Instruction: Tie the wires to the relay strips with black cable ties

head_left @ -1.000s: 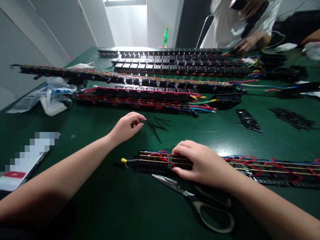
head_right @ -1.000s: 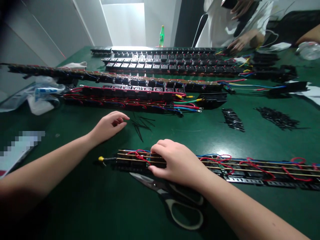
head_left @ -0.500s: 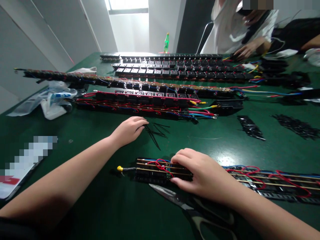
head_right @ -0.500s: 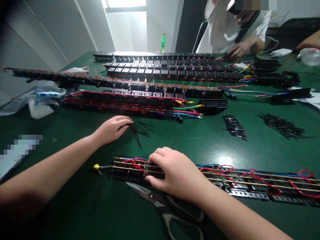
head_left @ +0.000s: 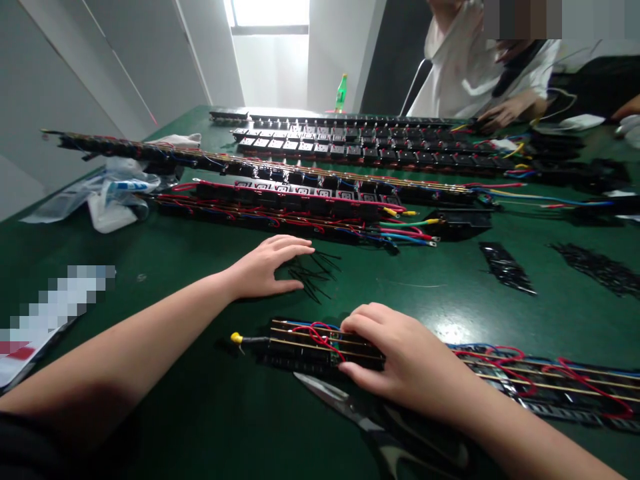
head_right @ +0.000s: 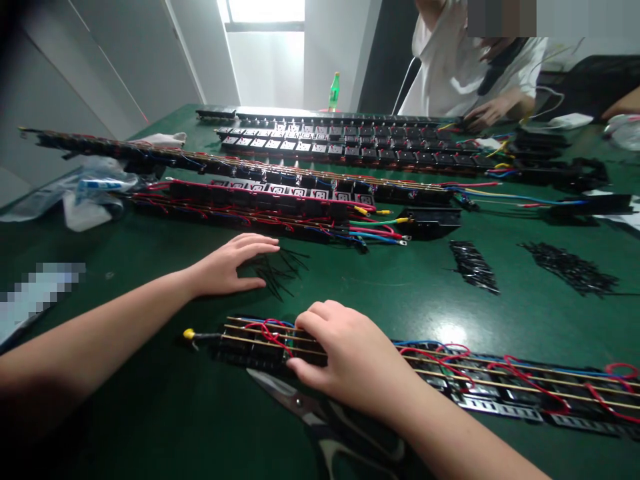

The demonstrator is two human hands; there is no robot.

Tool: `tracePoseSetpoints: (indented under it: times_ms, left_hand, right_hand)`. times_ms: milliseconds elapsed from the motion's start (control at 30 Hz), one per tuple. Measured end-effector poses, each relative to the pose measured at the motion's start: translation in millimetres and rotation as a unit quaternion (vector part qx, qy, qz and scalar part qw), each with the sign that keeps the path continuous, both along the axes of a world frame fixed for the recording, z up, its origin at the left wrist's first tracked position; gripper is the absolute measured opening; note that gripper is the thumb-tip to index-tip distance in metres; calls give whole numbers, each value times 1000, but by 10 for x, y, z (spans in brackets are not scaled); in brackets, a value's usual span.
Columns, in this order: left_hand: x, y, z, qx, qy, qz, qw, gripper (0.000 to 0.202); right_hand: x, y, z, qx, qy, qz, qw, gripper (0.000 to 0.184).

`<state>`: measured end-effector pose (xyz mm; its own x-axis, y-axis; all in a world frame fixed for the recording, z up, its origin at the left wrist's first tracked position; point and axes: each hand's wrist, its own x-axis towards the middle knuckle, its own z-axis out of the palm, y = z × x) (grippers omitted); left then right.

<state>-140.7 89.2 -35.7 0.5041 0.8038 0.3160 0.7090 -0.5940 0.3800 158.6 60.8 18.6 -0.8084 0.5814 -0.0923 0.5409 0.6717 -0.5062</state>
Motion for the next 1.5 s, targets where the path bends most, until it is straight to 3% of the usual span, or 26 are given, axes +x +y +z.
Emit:
tracePoseSetpoints:
  times_ms: [100,167,300,467,733,967,1500]
  left_hand:
    - [54,79,-34,-19,26,-13,999,91]
    - [105,163,-58,-24,35,-7,999,94]
    - [167,287,-64,-17,41,-2,999,64]
    - [132,236,-35,-11,36,-17,999,37]
    - [92,145,13,-40,-12,-24,999,26]
    - [17,231,-8,-65,-62,30,995,23]
    - [80,171,21,-38,6,-30,999,15]
  right_hand:
    - [-4,0,-7,-1,0,-2,1000,22]
    - [-8,-1,-12,-1,-5,-3,1000,20]
    - [-9,-4,-20,2,-14,-6,1000,18]
    - [1,5,-30,0,-6,-4,1000,19]
    - [17,14,-42,-8,-3,-3,1000,20]
    - [9,3,-20,-12,-4,-4,1000,21]
    - [0,19,1,-16,-10,-4,1000,20]
